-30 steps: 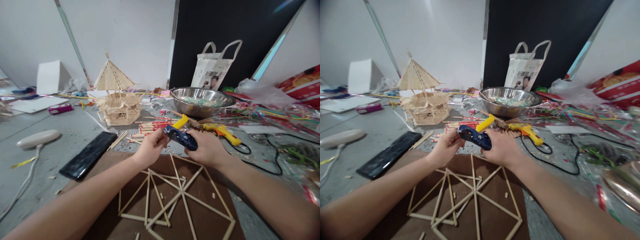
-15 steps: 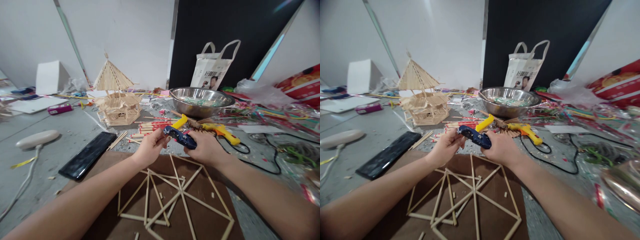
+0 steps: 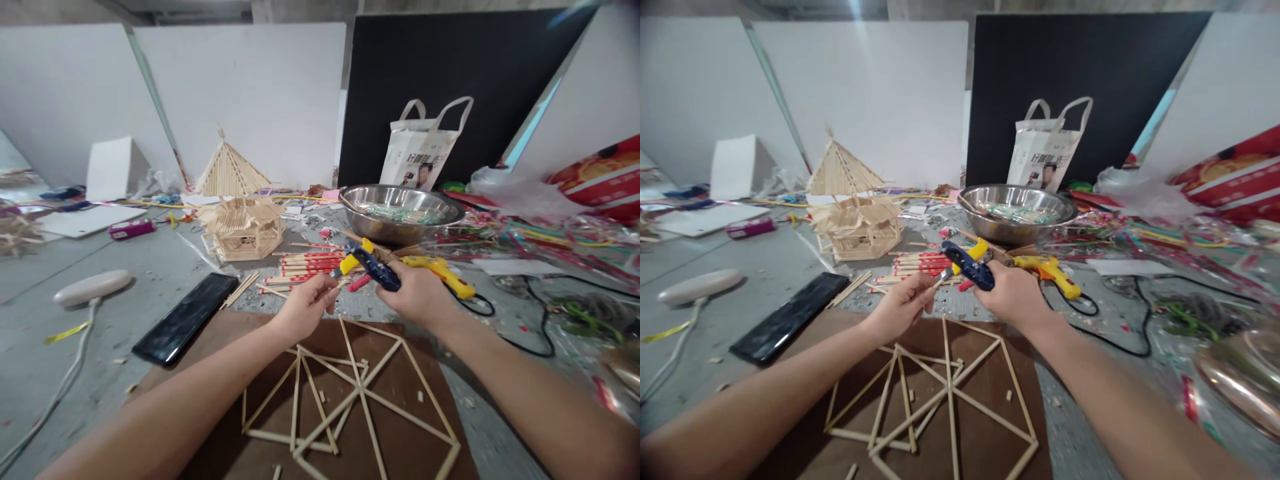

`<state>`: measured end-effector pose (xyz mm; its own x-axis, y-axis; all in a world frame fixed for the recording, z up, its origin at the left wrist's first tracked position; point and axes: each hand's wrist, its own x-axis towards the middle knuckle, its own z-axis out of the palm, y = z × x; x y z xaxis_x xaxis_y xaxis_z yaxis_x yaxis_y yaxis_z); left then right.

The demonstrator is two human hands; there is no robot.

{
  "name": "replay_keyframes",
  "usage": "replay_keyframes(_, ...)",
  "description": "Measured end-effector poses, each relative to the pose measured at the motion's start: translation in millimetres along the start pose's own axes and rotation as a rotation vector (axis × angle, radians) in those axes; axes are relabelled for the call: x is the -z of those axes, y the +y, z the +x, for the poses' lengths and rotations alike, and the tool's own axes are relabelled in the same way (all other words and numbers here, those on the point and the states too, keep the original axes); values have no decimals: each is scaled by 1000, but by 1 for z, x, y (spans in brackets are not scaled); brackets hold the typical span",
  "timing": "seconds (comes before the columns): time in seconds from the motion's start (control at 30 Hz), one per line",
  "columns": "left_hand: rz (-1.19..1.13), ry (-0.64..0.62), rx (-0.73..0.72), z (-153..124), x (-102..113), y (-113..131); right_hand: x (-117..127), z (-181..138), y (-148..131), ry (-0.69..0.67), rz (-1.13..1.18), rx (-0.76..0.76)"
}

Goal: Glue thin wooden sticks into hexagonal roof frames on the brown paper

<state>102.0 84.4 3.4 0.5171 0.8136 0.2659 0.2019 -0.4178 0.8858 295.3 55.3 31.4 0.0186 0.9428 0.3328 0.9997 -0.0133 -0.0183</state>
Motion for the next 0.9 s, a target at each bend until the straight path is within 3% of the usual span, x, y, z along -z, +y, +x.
replay_keyframes(0.1, -91, 26, 38, 2, -1, -3, 3, 5, 8, -55, -22, -57)
replay_keyframes(0.23, -170, 35, 126, 10, 2, -7, -5, 6, 10, -199, -91, 28)
replay_keyframes(0.5, 206, -157, 234, 27, 24, -8, -23, -1, 4, -283, -110, 125)
replay_keyframes(0.7, 478, -194, 222, 34, 38, -13, -25, -4, -3, -237, -190, 202)
replay_keyframes(0.9, 591, -225, 246, 19, 44, -8, -33, -4, -4, -124, -181, 271)
